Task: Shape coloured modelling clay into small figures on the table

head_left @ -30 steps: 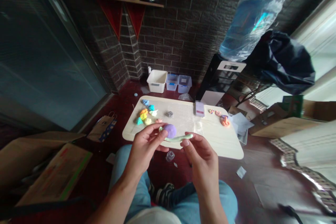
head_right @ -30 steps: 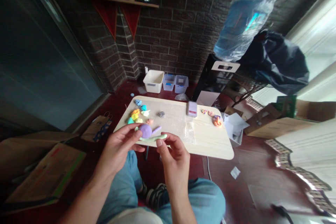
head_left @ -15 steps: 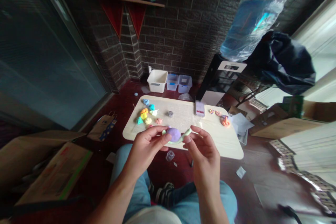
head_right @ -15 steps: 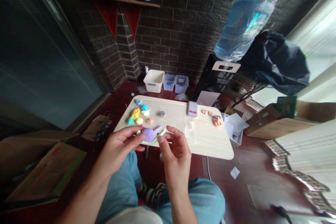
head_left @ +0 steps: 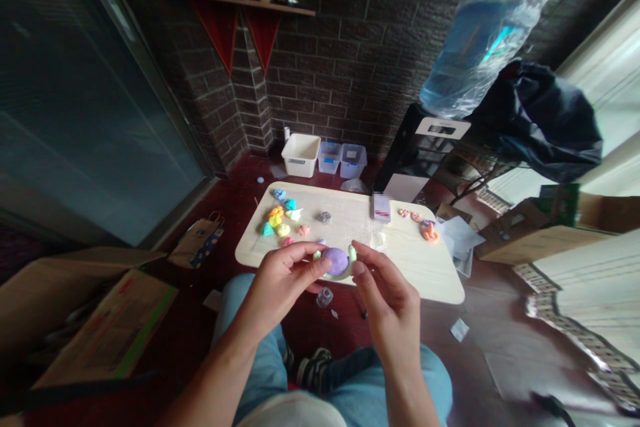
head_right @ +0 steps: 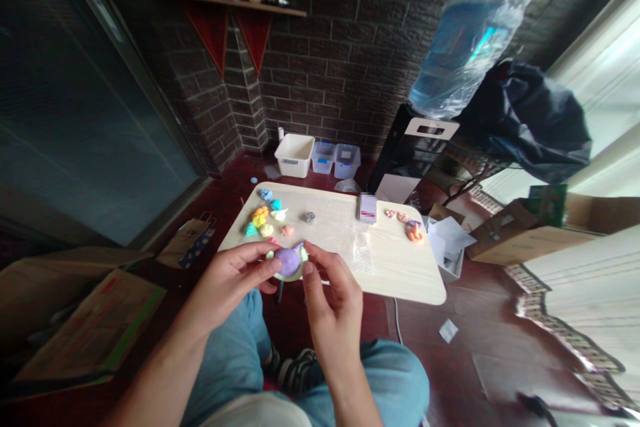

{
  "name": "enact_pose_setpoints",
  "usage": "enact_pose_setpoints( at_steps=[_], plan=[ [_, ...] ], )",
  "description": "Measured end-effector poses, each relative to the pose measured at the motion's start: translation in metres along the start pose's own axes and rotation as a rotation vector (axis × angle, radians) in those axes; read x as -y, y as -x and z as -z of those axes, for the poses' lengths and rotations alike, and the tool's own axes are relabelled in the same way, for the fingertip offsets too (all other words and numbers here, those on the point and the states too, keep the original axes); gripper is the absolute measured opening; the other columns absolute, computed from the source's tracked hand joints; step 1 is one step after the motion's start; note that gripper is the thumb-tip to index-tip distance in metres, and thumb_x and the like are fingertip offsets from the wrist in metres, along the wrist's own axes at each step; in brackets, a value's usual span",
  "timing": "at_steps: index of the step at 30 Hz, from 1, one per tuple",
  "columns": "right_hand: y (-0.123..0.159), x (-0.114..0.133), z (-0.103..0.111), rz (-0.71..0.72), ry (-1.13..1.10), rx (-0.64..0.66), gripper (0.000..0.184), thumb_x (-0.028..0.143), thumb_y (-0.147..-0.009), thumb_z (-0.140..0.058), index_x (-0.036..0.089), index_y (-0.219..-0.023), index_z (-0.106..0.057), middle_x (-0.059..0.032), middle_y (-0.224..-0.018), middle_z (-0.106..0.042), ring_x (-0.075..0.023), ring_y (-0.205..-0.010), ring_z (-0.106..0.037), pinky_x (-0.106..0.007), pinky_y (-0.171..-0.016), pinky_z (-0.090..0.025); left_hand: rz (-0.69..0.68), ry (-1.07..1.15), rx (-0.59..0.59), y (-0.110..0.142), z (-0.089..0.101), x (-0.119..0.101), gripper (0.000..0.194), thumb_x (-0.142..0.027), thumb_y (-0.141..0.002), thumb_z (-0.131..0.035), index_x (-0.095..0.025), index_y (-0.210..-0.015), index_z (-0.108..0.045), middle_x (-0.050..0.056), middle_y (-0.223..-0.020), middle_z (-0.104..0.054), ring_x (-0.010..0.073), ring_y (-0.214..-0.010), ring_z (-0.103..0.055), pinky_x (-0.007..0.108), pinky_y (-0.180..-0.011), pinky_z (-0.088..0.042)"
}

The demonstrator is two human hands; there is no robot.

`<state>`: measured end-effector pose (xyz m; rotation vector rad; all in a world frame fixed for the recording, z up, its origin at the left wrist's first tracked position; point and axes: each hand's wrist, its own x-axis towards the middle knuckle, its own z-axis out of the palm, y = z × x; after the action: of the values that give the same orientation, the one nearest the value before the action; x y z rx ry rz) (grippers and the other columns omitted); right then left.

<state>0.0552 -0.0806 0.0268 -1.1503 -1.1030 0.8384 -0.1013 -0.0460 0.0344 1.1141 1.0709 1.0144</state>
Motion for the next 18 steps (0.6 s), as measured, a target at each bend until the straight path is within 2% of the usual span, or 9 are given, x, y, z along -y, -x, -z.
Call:
enact_pose_setpoints(
  at_steps=[8, 15, 18],
  plan=[
    [-0.0004, 0.0037, 0.0012, 0.037, 0.077, 0.029, 0.02, 0.027, -0.089, -0.065, 0.03, -0.106, -0.075, -0.0026, -0.101, -0.074, -0.0182, -0.093, -0.067, -0.028, -0.076, -0.054, 0.004, 0.015, 0.01, 0.0012, -0.0002, -0.0009, 0.035, -0.038, -0.073, -0.08, -0.021, -0.104, -0.076, 0.005, -0.1, -0.078, 0.0196, -0.081, -0.074, 0.021, -0.056, -0.06],
    [-0.0013, 0.0072, 0.0028, 0.081, 0.115, 0.063, 0.02, 0.024, -0.09, -0.064, 0.031, -0.105, -0.075, -0.0019, -0.1, -0.074, -0.0177, -0.093, -0.066, -0.028, -0.076, -0.052, -0.017, -0.006, 0.038, 0.002, 0.0013, 0.0004, 0.031, -0.037, -0.076, -0.078, -0.022, -0.102, -0.076, 0.004, -0.104, -0.077, 0.017, -0.079, -0.073, 0.019, -0.056, -0.059],
    [-0.0011, 0.0082, 0.0035, 0.109, 0.137, 0.076, 0.021, 0.023, -0.091, -0.062, 0.03, -0.106, -0.075, -0.0023, -0.098, -0.073, -0.0174, -0.091, -0.065, -0.027, -0.075, -0.051, -0.015, -0.012, 0.042, 0.0016, 0.0012, 0.0009, 0.03, -0.037, -0.077, -0.077, -0.022, -0.103, -0.076, 0.004, -0.1, -0.077, 0.0162, -0.076, -0.073, 0.019, -0.056, -0.059]
  ],
)
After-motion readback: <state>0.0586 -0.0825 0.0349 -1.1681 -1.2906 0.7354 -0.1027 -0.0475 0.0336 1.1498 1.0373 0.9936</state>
